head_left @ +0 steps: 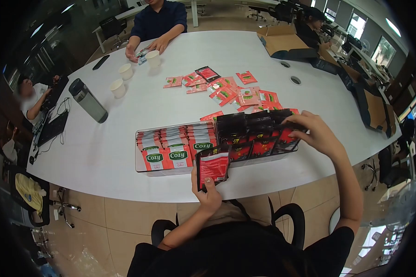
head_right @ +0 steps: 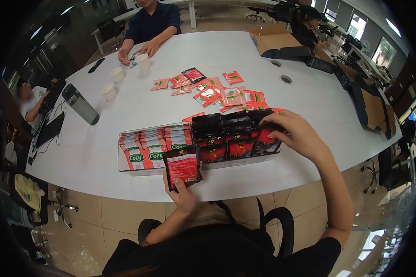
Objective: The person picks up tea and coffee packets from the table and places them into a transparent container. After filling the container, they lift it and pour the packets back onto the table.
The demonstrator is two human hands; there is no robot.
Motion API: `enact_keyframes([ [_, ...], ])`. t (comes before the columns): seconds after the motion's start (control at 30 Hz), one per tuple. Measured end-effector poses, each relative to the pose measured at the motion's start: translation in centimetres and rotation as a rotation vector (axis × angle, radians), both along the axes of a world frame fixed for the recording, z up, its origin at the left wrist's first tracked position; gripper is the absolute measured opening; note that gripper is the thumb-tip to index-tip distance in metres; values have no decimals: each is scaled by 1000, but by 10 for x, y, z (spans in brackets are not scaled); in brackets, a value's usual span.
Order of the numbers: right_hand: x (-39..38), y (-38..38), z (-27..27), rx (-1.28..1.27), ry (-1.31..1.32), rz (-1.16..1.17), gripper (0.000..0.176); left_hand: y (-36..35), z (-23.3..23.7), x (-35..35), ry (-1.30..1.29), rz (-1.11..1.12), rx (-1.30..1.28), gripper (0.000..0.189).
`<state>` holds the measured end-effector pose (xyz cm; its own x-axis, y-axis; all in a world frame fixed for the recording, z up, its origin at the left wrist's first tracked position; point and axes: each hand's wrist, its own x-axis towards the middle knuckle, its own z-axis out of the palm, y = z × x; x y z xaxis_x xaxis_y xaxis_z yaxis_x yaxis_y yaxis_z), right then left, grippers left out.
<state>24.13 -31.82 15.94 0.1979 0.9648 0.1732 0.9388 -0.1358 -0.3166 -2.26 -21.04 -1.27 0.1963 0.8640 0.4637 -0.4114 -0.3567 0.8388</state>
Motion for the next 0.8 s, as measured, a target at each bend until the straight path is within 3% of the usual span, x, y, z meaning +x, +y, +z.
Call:
enact_keyframes([
  [0.13,-8,16,-19,-183,-326,82,60,-1,-2,2,-40,-7,-35,51],
  [0.23,-16,20,-30,79,-404,19,92,-2,-3,4,-99,-30,-68,55],
  [0.33,-4,25,-34,77,-356,21,119,4,-13,2,-52,-14,-14,59],
  [0.43,-1,27,-48,41,-274,24,128,1,11,7,-179,-199,-32,59],
  [0.47,-2,28,-47,-1,-267,2,128,3,11,9,-88,-119,2,61],
  [0.57,-3,30,-41,-83,-277,-41,128,1,16,7,-191,-288,-69,58],
  [0.8,-2,29,-45,-32,-280,8,124,2,27,1,-70,-384,-165,30],
])
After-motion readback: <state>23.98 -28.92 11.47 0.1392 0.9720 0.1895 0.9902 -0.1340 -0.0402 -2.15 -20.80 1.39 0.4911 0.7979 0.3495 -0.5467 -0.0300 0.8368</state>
